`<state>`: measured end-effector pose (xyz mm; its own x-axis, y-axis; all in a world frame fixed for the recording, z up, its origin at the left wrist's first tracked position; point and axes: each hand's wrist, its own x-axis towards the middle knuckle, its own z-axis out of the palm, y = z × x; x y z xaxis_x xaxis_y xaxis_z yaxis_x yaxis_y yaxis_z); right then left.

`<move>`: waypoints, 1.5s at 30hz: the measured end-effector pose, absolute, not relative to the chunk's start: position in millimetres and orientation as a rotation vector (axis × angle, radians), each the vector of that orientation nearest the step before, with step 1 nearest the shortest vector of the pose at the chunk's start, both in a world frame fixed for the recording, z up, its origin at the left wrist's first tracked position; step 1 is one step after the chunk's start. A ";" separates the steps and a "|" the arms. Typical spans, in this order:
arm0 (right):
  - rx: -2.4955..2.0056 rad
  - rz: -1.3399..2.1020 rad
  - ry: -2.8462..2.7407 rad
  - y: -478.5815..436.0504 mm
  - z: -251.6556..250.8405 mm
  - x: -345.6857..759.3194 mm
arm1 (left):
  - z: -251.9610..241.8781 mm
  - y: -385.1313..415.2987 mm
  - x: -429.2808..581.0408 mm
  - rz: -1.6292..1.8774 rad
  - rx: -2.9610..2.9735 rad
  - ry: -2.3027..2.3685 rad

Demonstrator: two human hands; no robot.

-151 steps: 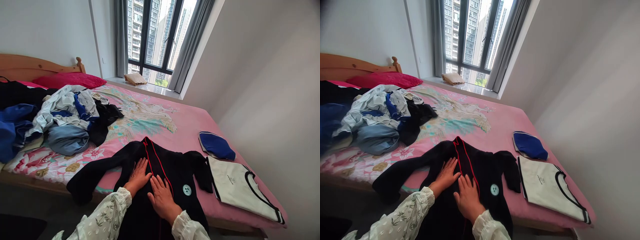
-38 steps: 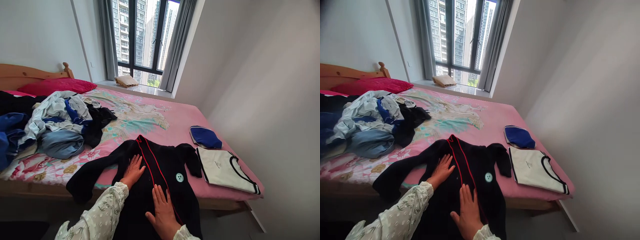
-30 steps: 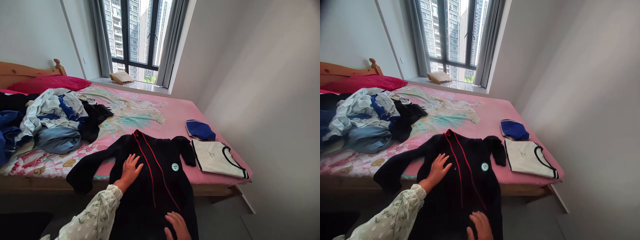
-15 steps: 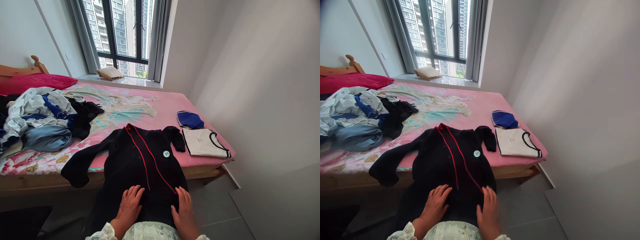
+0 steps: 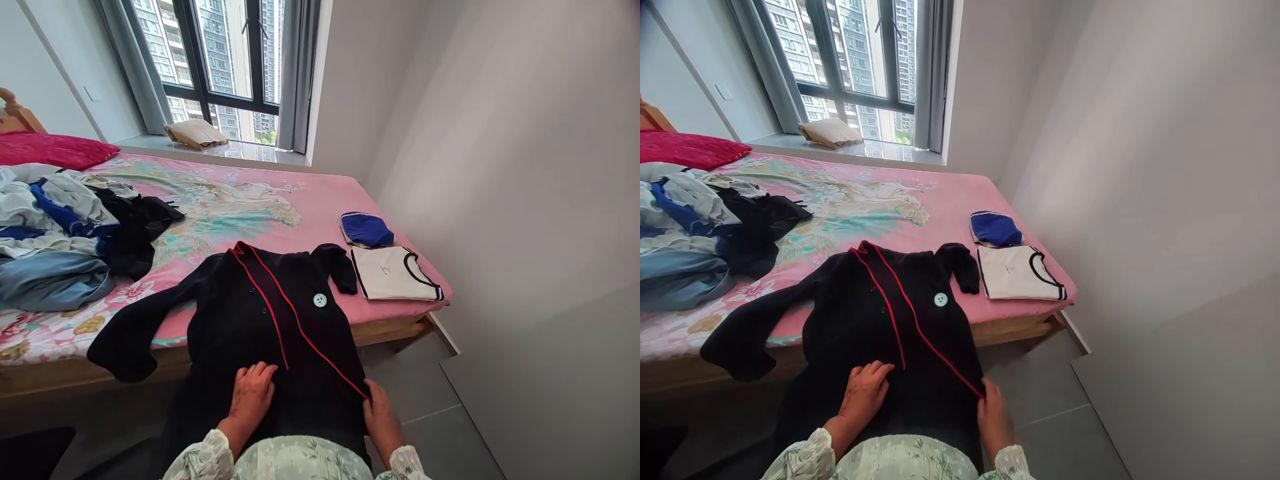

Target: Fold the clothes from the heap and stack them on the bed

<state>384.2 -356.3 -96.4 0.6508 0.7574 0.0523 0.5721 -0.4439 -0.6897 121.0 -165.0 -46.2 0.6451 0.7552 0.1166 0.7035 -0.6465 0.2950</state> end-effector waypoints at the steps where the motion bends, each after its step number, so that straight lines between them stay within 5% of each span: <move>1: -2.178 0.416 -0.968 -357.5 -92.1 387.4 | -45.4 -164.0 120.4 0.355 2.621 1.185; 11: -1.540 0.978 -0.576 -301.6 20.4 363.4 | -23.4 -180.6 84.7 0.451 2.622 0.906; 22: -1.787 0.825 -0.950 -265.4 -20.9 295.1 | -32.4 -182.0 94.6 0.256 2.558 1.030; 33: -2.282 0.225 -1.455 -271.9 -21.0 265.6 | -31.1 -171.0 126.1 0.286 2.247 1.243; 45: -1.815 0.344 -1.495 -233.8 1.2 258.5 | -22.4 -172.1 129.2 0.474 1.966 1.109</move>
<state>258.5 -233.8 1.2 0.2829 0.9273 0.2452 0.7268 -0.0404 -0.6857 129.2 -172.1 -22.4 0.5429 0.8374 -0.0634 0.5328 -0.2850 0.7968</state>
